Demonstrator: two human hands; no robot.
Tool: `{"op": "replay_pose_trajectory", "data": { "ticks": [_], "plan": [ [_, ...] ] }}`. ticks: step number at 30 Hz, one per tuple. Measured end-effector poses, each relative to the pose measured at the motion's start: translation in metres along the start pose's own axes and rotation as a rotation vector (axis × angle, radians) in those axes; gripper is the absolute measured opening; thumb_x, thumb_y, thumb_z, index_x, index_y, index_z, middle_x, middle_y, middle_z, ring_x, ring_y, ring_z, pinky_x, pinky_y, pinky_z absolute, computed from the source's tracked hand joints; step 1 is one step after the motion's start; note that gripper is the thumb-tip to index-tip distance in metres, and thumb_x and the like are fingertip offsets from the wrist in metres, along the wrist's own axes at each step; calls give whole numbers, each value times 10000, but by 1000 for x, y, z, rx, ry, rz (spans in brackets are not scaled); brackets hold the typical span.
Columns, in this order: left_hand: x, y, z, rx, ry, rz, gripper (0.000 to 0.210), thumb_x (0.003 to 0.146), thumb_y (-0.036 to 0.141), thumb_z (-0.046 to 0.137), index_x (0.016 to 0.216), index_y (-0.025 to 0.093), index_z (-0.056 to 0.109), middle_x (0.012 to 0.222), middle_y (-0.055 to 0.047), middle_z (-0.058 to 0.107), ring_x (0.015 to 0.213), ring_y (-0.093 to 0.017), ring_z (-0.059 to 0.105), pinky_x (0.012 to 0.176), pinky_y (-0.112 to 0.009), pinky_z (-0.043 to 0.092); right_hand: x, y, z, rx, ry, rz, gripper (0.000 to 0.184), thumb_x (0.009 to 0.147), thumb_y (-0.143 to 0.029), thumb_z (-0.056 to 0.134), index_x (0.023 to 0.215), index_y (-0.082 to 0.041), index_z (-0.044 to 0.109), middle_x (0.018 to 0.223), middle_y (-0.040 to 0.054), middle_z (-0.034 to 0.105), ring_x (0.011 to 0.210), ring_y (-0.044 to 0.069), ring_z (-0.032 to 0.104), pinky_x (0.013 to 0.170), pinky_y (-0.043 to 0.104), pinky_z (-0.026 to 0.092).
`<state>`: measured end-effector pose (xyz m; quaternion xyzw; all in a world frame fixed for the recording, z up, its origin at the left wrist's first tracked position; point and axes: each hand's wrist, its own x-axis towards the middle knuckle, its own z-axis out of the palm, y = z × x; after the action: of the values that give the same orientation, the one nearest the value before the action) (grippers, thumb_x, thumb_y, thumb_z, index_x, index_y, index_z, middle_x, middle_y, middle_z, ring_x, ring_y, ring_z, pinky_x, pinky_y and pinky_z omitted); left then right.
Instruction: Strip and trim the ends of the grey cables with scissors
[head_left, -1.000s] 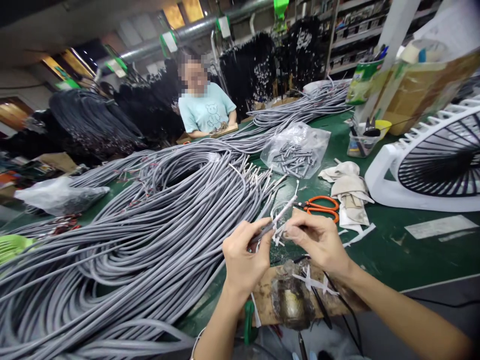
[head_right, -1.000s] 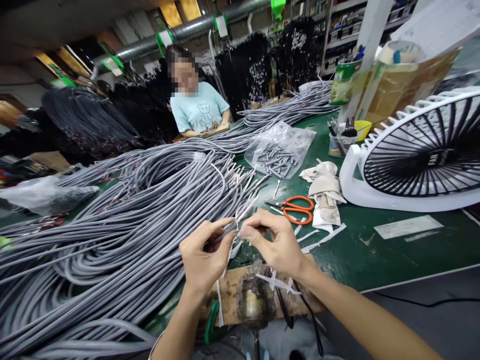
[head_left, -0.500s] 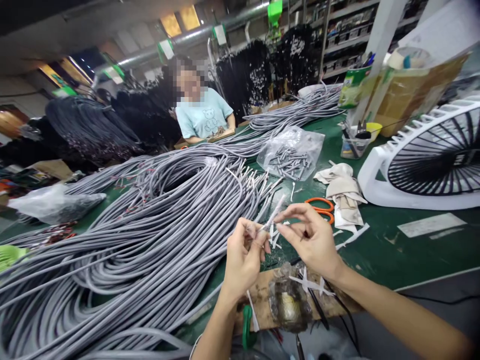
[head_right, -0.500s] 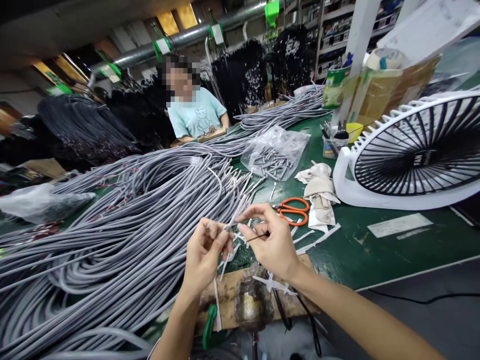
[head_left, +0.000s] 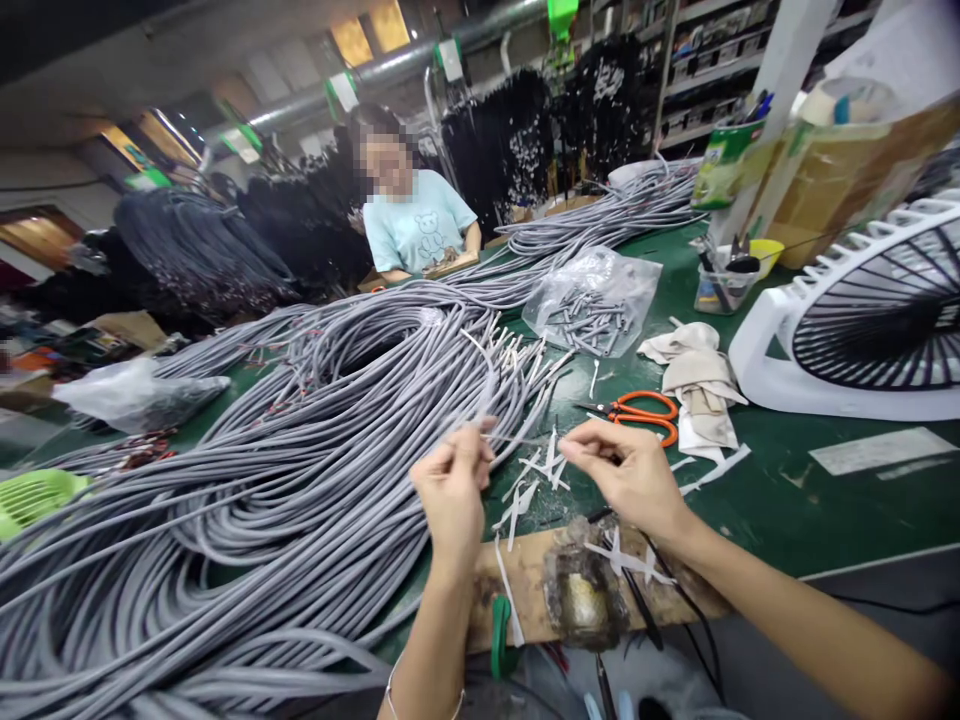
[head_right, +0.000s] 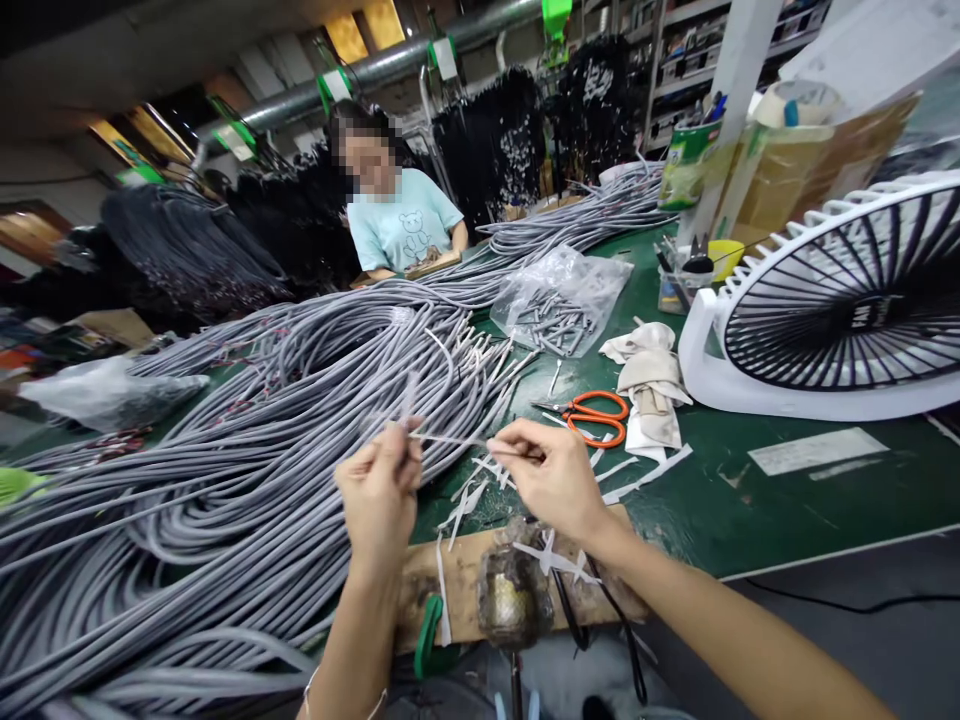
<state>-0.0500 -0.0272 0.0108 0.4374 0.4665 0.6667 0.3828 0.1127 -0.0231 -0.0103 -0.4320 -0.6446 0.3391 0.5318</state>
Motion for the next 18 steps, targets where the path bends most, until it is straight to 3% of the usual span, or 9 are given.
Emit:
{"op": "replay_pose_trajectory", "data": {
  "ticks": [2,3,6,8,10,14,16,18],
  "plan": [
    [6,3,-4,-142,88,-32,251,733,356,626,684,112,661,566,11,521,361,4,273,340,-154,162,3,2,-2,68,102,60,175,764,-281,583,648,-150,588,538,-20,492,475,83,424,429,205,329],
    [7,4,-5,-165,79,-59,254,726,361,632,695,110,666,576,4,531,359,6,280,336,-148,155,4,3,-3,93,161,72,172,758,-290,592,660,-149,588,547,-19,492,475,80,419,428,204,326],
    [2,1,1,-116,-78,-159,287,738,374,621,681,96,667,550,-2,514,368,2,292,341,-140,155,4,1,-2,122,313,42,143,722,-286,643,766,-159,594,588,-37,461,447,54,360,402,194,280],
    [-4,-3,7,-86,-170,-205,318,758,395,595,691,91,665,519,4,488,373,-6,281,346,-143,155,5,-1,0,150,345,24,205,703,-290,667,851,-175,586,648,-42,450,423,32,307,377,188,241],
    [-9,-6,11,-74,-218,-232,343,774,414,570,680,94,651,491,14,461,372,-15,270,346,-148,146,5,-3,3,211,241,60,280,683,-316,683,908,-186,578,706,-36,471,413,21,299,362,183,235],
    [-14,-12,16,-2,-359,-307,399,795,436,527,576,107,575,427,40,375,363,-28,260,352,-162,150,8,-4,12,354,-168,162,258,665,-358,689,793,-154,597,661,-22,517,494,66,459,456,199,394],
    [-15,-14,17,54,-412,-338,409,796,439,519,570,103,572,448,31,410,364,-26,268,357,-166,163,10,-2,13,407,-157,178,238,694,-369,661,717,-146,580,627,-17,520,533,88,498,507,221,434],
    [-16,-15,19,86,-406,-354,400,789,443,520,611,95,602,508,10,481,365,-20,284,357,-167,170,15,3,6,415,43,173,226,720,-369,634,722,-155,564,604,-28,495,494,75,459,461,208,403]
  ]
}}
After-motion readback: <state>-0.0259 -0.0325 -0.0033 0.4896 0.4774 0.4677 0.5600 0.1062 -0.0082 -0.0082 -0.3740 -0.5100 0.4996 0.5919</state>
